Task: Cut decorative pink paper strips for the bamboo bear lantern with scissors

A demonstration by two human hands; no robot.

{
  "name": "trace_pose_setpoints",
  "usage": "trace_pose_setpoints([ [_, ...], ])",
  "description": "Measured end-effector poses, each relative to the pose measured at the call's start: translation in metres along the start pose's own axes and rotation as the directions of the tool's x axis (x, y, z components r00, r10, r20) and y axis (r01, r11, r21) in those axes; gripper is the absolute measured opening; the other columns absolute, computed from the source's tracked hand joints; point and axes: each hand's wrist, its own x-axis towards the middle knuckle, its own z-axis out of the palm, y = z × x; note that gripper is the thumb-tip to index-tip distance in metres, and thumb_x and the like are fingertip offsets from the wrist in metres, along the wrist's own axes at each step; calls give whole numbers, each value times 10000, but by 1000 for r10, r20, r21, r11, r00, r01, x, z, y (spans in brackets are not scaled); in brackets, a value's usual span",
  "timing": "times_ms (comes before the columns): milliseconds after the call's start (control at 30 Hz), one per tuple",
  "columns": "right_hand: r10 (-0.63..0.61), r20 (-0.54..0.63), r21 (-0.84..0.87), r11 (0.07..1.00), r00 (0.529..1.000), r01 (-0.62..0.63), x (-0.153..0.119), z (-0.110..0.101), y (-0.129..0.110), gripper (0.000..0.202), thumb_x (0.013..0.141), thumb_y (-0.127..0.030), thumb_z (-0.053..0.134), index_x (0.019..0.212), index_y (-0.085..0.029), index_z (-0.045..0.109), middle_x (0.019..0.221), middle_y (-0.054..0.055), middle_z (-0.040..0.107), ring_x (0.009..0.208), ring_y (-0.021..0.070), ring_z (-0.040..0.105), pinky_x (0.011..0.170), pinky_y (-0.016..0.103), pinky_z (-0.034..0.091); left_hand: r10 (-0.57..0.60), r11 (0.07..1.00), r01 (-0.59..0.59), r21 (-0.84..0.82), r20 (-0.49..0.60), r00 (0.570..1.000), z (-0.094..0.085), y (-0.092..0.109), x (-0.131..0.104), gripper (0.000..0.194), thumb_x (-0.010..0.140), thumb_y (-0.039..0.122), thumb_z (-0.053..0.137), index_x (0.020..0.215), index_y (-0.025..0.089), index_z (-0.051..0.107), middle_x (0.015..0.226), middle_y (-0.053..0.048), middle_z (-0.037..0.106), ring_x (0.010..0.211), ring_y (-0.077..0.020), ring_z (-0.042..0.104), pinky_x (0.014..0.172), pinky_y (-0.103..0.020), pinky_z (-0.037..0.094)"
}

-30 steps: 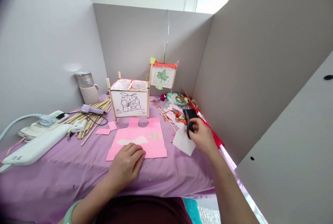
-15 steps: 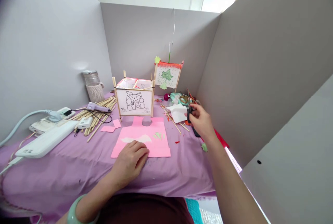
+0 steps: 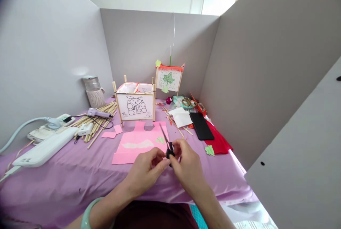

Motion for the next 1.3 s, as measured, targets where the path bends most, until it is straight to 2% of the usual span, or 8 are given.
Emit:
trace_pose_setpoints([
  [100, -2, -53, -43, 999, 999, -1, -5, 7, 0, 147, 750, -188, 491, 887, -224, 530, 726, -6, 587, 616, 144, 545, 580, 253, 430, 13, 999, -13, 31, -13, 1000, 7, -2, -1, 254, 864, 386, 462, 828, 175, 599, 724, -18, 638, 609, -138, 538, 564, -245, 356],
  [433, -5, -75, -163, 987, 997, -7, -14, 21, 0, 171, 807, -234, 436, 959, -210, 510, 835, 41, 669, 711, 196, 649, 599, 278, 468, 144, 966, -132, 223, -38, 989, 10, -3, -5, 271, 887, 266, 397, 680, 172, 545, 652, -24, 556, 597, -134, 488, 564, -252, 326],
  [567, 11, -34, 2, 1000, 999, -11, -16, 21, 3, 273, 851, -261, 406, 1084, -213, 540, 1001, 70, 665, 902, 206, 642, 747, 310, 511, 208, 975, -204, 93, -41, 977, 7, -3, -7, 232, 882, 272, 443, 710, 170, 561, 707, -23, 545, 643, -123, 488, 602, -236, 358],
  [700, 68, 91, 251, 964, 993, -90, -15, 19, 5, 430, 877, -317, 420, 1296, -221, 435, 1112, 84, 630, 1034, 208, 596, 863, 351, 499, 208, 973, -212, -93, -49, 977, 8, -3, -8, 224, 880, 264, 453, 704, 164, 551, 697, -12, 541, 652, -113, 489, 620, -226, 377],
  [867, 102, 183, 460, 870, 978, -177, -9, 6, -5, 462, 871, -332, 454, 1317, -228, 392, 1192, 88, 577, 1051, 185, 569, 844, 323, 509, 2, 912, 21, -410, 57, 998, 17, -8, -7, 269, 907, 346, 391, 785, 166, 550, 660, 6, 571, 513, -92, 498, 524, -214, 391],
  [967, 99, 231, 512, 834, 968, -207, -7, 0, -13, 371, 883, -343, 444, 1236, -229, 464, 1157, 64, 593, 1038, 167, 565, 870, 295, 483, -29, 865, 99, -492, 149, 988, 20, -7, -8, 297, 911, 375, 370, 802, 167, 552, 661, 3, 599, 478, -98, 526, 504, -219, 408],
  [1167, 161, 203, 389, 892, 966, -230, -11, 6, -19, 268, 885, -439, 429, 864, -202, 551, 789, 7, 620, 666, 140, 576, 567, 223, 470, 77, 931, 0, -364, 198, 977, 23, 0, -11, 306, 919, 296, 355, 744, 171, 573, 568, 16, 567, 519, -103, 540, 550, -205, 407],
  [1300, 81, 36, 166, 982, 996, -86, -11, 7, -6, 241, 909, -375, 387, 926, -207, 558, 824, 22, 602, 751, 155, 572, 673, 247, 457, 116, 978, -78, -194, 193, 974, 20, 1, -10, 270, 892, 229, 397, 710, 169, 587, 585, 19, 578, 530, -93, 517, 537, -194, 370],
])
